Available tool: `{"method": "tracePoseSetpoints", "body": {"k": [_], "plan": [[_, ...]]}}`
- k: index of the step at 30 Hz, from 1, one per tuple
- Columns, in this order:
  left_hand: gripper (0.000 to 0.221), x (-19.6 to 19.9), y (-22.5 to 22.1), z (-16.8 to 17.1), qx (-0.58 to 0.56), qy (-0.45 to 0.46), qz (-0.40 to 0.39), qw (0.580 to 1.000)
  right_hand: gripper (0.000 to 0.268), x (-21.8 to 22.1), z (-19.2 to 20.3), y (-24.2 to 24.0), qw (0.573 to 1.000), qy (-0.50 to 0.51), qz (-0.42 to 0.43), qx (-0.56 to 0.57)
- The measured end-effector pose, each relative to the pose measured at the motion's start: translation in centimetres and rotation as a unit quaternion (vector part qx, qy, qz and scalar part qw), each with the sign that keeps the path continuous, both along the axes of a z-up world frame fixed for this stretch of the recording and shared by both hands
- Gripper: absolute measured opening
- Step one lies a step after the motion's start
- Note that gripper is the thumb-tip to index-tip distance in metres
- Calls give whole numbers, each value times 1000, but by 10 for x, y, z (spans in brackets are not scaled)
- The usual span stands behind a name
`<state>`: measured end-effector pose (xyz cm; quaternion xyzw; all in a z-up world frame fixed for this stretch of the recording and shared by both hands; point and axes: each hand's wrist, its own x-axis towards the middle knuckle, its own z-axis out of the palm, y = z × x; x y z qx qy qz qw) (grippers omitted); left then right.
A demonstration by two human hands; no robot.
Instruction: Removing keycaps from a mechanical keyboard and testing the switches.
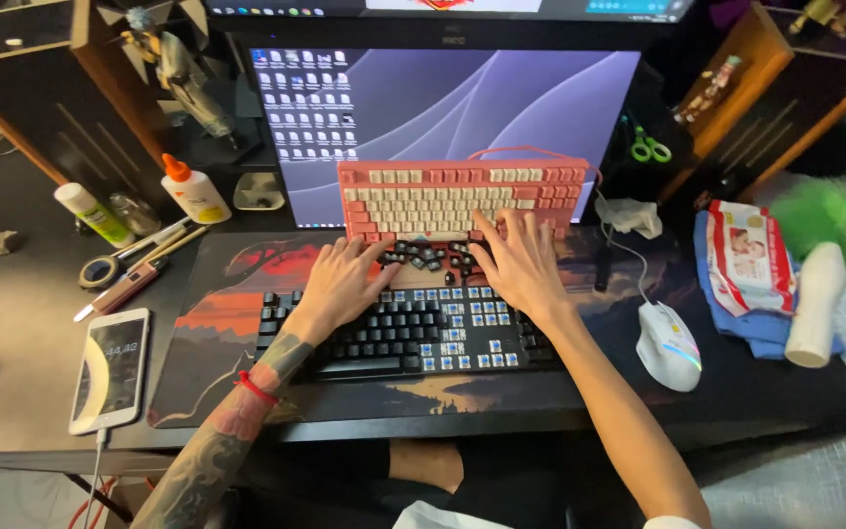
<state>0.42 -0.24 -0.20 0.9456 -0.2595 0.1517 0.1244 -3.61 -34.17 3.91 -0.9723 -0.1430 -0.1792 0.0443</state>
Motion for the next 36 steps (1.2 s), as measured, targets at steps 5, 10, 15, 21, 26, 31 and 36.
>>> {"method": "tracePoseSetpoints", "body": {"k": [5, 10, 15, 21, 26, 31, 36], "plan": [[69, 11, 1, -17, 16, -35, 15, 999, 59, -4, 7, 4, 1000, 15, -16, 8], [77, 4, 1, 6, 37, -13, 23, 999, 63, -29, 10, -6, 995, 64, -53, 55], [67, -8, -7, 11, 14, -27, 16, 999, 70, -29, -2, -20, 989, 105, -59, 81], [39, -28, -6, -3, 30, -8, -96, 995, 57, -71, -3, -65, 989, -128, -70, 32], [40, -43, -8, 11, 20, 76, -103, 992, 79, -152, -35, -144, 965, -142, -221, 25], [32, -47, -14, 12, -8, 55, -114, 992, 89, -184, -55, -169, 955, -55, -273, 107], [39, -51, -15, 40, -10, 205, -110, 972, 66, -177, -64, -174, 954, -50, -258, 144]]}}
